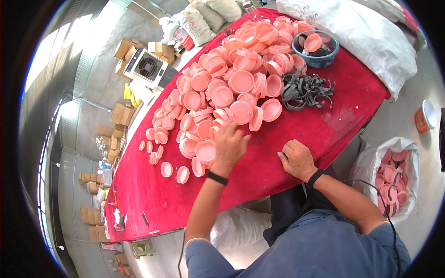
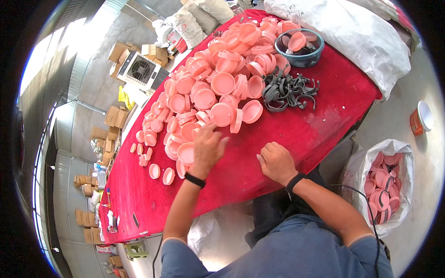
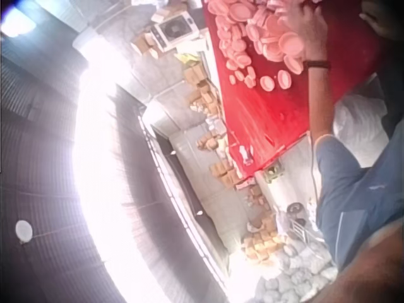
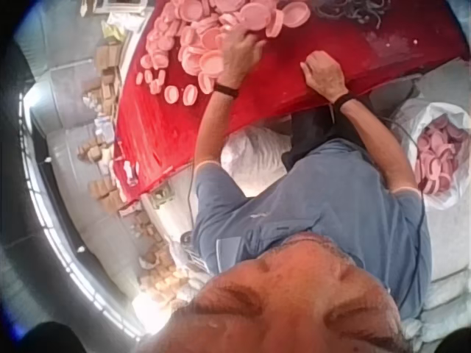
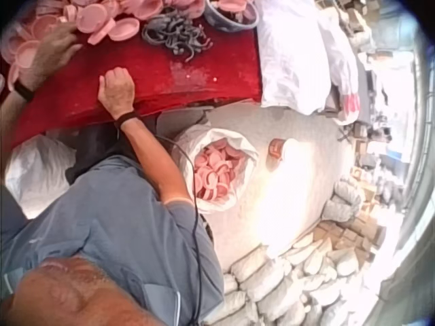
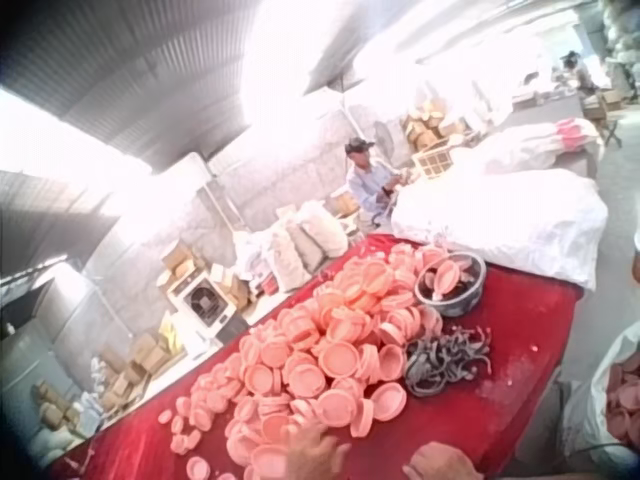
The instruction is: Manually inserting black rubber gaskets into pink plastic covers to assemble lids.
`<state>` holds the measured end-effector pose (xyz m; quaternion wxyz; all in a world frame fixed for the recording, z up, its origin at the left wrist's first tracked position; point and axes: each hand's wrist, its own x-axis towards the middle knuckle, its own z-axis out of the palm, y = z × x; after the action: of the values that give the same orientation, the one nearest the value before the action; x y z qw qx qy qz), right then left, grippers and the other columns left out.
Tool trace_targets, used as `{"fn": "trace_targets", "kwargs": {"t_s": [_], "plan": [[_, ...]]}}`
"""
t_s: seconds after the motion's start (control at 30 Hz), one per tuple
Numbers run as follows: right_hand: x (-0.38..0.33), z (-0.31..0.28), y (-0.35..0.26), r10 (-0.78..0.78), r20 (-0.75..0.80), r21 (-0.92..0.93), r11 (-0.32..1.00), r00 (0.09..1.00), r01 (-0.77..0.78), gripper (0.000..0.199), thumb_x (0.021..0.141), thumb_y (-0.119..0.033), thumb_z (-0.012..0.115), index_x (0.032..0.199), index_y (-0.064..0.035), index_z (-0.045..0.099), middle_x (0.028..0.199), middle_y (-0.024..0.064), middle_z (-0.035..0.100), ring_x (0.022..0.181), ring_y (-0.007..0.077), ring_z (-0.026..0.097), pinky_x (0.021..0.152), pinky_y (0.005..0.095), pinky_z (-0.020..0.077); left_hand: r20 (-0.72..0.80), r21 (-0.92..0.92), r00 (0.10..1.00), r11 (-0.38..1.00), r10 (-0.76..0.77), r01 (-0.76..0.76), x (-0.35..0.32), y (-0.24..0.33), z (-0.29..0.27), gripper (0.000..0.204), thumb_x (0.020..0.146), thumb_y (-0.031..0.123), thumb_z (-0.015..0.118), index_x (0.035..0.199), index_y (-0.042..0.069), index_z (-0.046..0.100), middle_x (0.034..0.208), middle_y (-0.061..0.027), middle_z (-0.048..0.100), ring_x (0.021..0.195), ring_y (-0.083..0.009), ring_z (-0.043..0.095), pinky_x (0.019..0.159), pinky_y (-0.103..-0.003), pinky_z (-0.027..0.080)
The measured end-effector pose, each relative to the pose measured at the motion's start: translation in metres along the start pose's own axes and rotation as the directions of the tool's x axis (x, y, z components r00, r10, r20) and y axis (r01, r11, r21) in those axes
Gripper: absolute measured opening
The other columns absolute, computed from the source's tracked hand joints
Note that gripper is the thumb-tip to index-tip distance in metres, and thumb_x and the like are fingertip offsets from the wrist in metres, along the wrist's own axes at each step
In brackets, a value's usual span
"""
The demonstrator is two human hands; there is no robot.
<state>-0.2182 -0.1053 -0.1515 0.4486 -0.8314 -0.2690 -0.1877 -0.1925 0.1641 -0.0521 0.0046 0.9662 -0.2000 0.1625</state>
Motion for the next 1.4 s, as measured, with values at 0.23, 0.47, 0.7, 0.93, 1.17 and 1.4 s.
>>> {"fn": "trace_targets", "kwargs": {"t_s": [0.23, 0.47, 0.7, 0.93, 1.17, 1.4], "plan": [[0.002, 0.004, -0.003, -0.035, -0.022, -0.006, 0.999, 0.999, 0.035, 0.017, 0.088, -0.012, 0.079, 0.082, -0.0037, 0.065, 0.087, 0.0146, 0.064, 0.087, 0.0356, 0.064, 0.082, 0.0466, 0.0553, -0.148, -0.077, 0.984, 0.99, 0.104, -0.116, 0.093, 0.063, 0.059, 0.049, 0.088, 0.017, 0.084, 0.131, 0.001, 0.065, 0.115, -0.0174, 0.072, 0.115, -0.0355, 0.068, 0.103, -0.049, 0.053], [-0.001, 0.003, -0.001, -0.036, -0.011, -0.018, 0.999, 0.999, 0.036, 0.018, 0.088, -0.012, 0.079, 0.081, -0.0039, 0.064, 0.085, 0.0142, 0.063, 0.086, 0.0353, 0.064, 0.08, 0.0461, 0.0553, -0.274, -0.472, 0.897, 0.861, -0.346, 0.187, 0.089, 0.059, 0.035, 0.039, 0.109, 0.018, 0.065, 0.138, -0.009, 0.063, 0.105, -0.022, 0.075, 0.092, -0.0339, 0.073, 0.083, -0.049, 0.056], [-0.004, -0.019, 0.01, 0.095, -0.159, 0.222, 0.973, 0.983, -0.058, 0.012, 0.091, -0.007, 0.08, 0.093, -0.0001, 0.07, 0.095, 0.0162, 0.069, 0.09, 0.0368, 0.07, 0.08, 0.0472, 0.0585, 0.486, -0.859, 0.707, -0.13, -0.514, 0.495, 0.017, 0.093, 0.024, 0.037, 0.116, 0.022, 0.055, 0.134, -0.007, 0.069, 0.101, -0.0071, 0.073, 0.085, -0.0145, 0.073, 0.077, -0.029, 0.06], [0.064, -0.062, 0.075, 0.038, -0.18, -0.011, 0.999, 0.983, -0.041, 0.019, 0.09, -0.002, 0.075, 0.109, -0.0003, 0.072, 0.107, 0.0182, 0.071, 0.098, 0.0401, 0.071, 0.088, 0.0484, 0.0585, 0.015, -0.539, 0.759, 0.634, -0.651, 0.554, -0.039, 0.111, 0.047, 0.034, 0.108, 0.02, 0.063, 0.13, -0.004, 0.074, 0.127, -0.0266, 0.072, 0.116, -0.0393, 0.071, 0.102, -0.047, 0.056], [0.116, -0.033, 0.087, 0.067, 0.208, -0.491, 0.87, 0.976, 0.045, 0.014, 0.088, -0.01, 0.079, 0.1, -0.0052, 0.075, 0.103, 0.0163, 0.072, 0.102, 0.0366, 0.073, 0.087, 0.0505, 0.0604, 0.052, -0.608, 0.763, 0.586, -0.644, 0.536, -0.053, 0.129, 0.047, 0.046, 0.097, 0.024, 0.079, 0.134, -0.003, 0.073, 0.128, -0.0241, 0.072, 0.119, -0.0378, 0.07, 0.102, -0.045, 0.056], [0.123, -0.049, 0.086, 0.014, 0.228, -0.425, 0.901, 0.974, 0.087, 0.008, 0.09, -0.012, 0.078, 0.097, -0.0073, 0.077, 0.105, 0.0155, 0.071, 0.104, 0.0374, 0.073, 0.089, 0.0511, 0.0596, 0.047, -0.578, 0.836, 0.668, -0.546, 0.469, -0.064, 0.129, 0.039, 0.085, 0.077, 0.029, 0.097, 0.147, -0.006, 0.062, 0.143, -0.0256, 0.066, 0.132, -0.0406, 0.065, 0.112, -0.047, 0.053]]}}
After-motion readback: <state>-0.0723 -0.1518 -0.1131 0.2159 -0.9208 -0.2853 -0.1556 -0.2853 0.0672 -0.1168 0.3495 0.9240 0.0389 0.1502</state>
